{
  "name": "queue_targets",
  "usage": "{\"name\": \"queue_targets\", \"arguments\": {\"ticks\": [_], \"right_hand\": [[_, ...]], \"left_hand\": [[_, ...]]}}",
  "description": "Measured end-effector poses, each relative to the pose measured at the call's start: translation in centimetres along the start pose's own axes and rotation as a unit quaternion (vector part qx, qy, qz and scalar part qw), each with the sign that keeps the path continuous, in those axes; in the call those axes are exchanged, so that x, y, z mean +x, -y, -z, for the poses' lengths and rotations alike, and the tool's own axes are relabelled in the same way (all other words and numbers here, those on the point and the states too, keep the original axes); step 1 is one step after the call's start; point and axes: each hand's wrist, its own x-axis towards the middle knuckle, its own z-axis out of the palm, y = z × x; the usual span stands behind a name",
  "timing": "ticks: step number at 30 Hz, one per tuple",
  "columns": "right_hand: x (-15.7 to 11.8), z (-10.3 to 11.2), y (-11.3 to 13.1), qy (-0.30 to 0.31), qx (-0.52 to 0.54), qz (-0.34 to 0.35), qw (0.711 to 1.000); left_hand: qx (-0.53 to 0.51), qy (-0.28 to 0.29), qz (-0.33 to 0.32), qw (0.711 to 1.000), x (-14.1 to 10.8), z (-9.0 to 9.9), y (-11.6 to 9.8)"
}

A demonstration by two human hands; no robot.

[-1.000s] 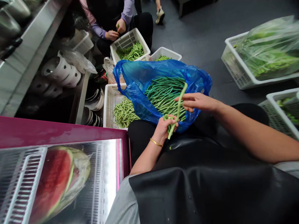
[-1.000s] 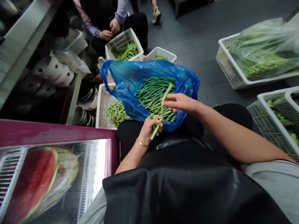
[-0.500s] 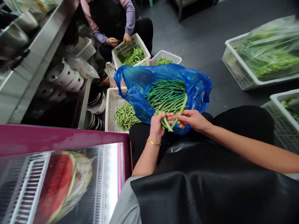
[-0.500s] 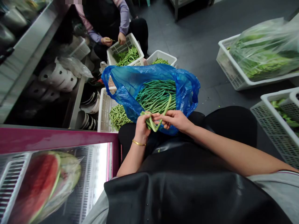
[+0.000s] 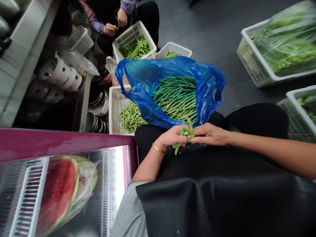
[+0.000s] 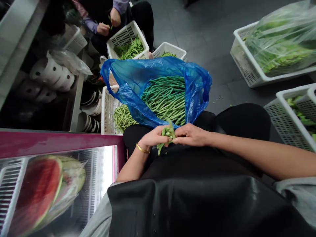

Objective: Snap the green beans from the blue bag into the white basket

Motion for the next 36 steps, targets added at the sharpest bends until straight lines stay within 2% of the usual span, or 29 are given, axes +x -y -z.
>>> {"name": "queue_targets", "arguments": {"ticks": [2,4,8,10,12,15,19,22,24,27,28,29,31,33,36], "right_hand": [[0.2,-0.4,-0.4,-0.042,0.076,-0.058,0.995],[0.8,-0.7,-0.7,-0.109,0.151,-0.083,0.979],[1.7,-1.2,-1.1,-0.219,0.224,-0.067,0.948],[1.6,-1.3,-1.2,-0.213,0.193,-0.079,0.954],[1.3,-1.6,-1.3,-0.146,0.115,-0.102,0.977],[1.3,-1.9,-1.3,-0.043,-0.018,-0.107,0.993],[1.9,-1.8,-1.4,0.024,-0.115,-0.072,0.991],[1.7,-0.8,-0.8,0.076,-0.193,-0.025,0.978],[1.1,0.6,0.0,0.062,-0.261,0.015,0.963],[0.1,3.0,1.2,-0.04,-0.315,0.047,0.947],[-0.1,3.6,1.3,-0.048,-0.321,0.05,0.945],[-0.1,4.0,1.3,-0.027,-0.324,0.051,0.944],[0.1,4.3,1.0,0.058,-0.325,0.047,0.943],[0.6,4.2,0.6,0.114,-0.313,0.039,0.942],[1.4,4.0,0.4,0.126,-0.287,0.019,0.95]], "left_hand": [[-0.097,-0.08,-0.033,0.992,0.6,-0.3,0.4],[-0.197,-0.173,-0.071,0.962,1.5,-0.7,1.0],[-0.288,-0.249,-0.115,0.918,2.7,-1.3,1.5],[-0.29,-0.287,-0.149,0.901,2.7,-1.2,1.3],[-0.261,-0.318,-0.17,0.896,2.5,-1.0,1.1],[-0.19,-0.303,-0.153,0.922,2.4,-1.0,0.9],[-0.156,-0.263,-0.125,0.944,2.4,-1.4,1.2],[-0.109,-0.234,-0.126,0.958,2.1,-1.4,1.5],[-0.062,-0.229,-0.126,0.963,1.6,-1.3,1.5],[0.034,-0.173,-0.112,0.978,0.6,-1.1,0.9],[0.077,-0.151,-0.112,0.979,0.3,-1.1,0.7],[0.122,-0.136,-0.116,0.976,0.1,-1.2,0.4],[0.208,-0.139,-0.131,0.959,-0.1,-1.3,-0.1],[0.269,-0.159,-0.138,0.94,0.0,-1.5,-0.4],[0.307,-0.152,-0.129,0.93,0.4,-1.3,-0.5]]}}
